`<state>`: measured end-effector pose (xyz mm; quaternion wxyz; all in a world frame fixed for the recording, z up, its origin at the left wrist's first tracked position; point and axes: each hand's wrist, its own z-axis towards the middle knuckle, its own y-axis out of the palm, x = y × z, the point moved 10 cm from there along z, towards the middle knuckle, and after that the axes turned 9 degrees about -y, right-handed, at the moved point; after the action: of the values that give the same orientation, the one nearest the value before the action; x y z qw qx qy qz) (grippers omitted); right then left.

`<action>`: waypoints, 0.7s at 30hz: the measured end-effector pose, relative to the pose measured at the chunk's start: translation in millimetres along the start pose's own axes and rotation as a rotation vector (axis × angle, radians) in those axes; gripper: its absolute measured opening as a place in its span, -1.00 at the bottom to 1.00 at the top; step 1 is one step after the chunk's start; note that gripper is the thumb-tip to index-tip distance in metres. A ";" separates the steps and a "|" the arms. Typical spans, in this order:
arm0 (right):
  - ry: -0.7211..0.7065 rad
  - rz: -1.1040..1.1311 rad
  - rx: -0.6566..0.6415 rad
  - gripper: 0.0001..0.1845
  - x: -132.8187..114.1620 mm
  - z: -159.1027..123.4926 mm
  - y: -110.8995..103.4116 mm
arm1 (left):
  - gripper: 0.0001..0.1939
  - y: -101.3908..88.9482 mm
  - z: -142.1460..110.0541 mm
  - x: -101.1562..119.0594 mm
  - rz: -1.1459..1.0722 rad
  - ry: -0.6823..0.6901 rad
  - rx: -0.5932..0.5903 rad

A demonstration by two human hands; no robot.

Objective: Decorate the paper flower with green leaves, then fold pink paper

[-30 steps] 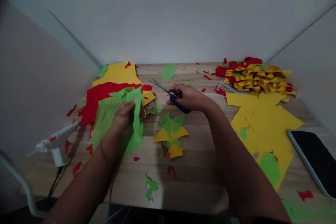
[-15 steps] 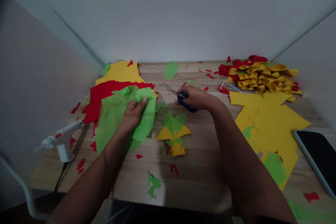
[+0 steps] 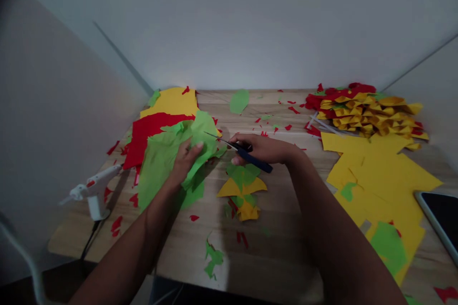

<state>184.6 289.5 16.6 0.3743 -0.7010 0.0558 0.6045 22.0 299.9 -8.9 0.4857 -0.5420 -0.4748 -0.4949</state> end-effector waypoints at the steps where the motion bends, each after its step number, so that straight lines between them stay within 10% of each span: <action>1: -0.018 0.027 -0.003 -0.66 -3.0 1.8 2.2 | -0.62 1.1 -0.7 0.4 0.014 -0.007 -0.010; 21: -0.029 0.012 0.204 -0.63 1.8 10.2 -6.0 | -0.38 -27.2 5.1 19.5 0.037 0.113 0.273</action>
<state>180.1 300.5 17.8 0.4410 -0.6499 0.1157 0.6080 -3.5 307.8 11.9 0.5899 -0.4508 -0.4998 -0.4462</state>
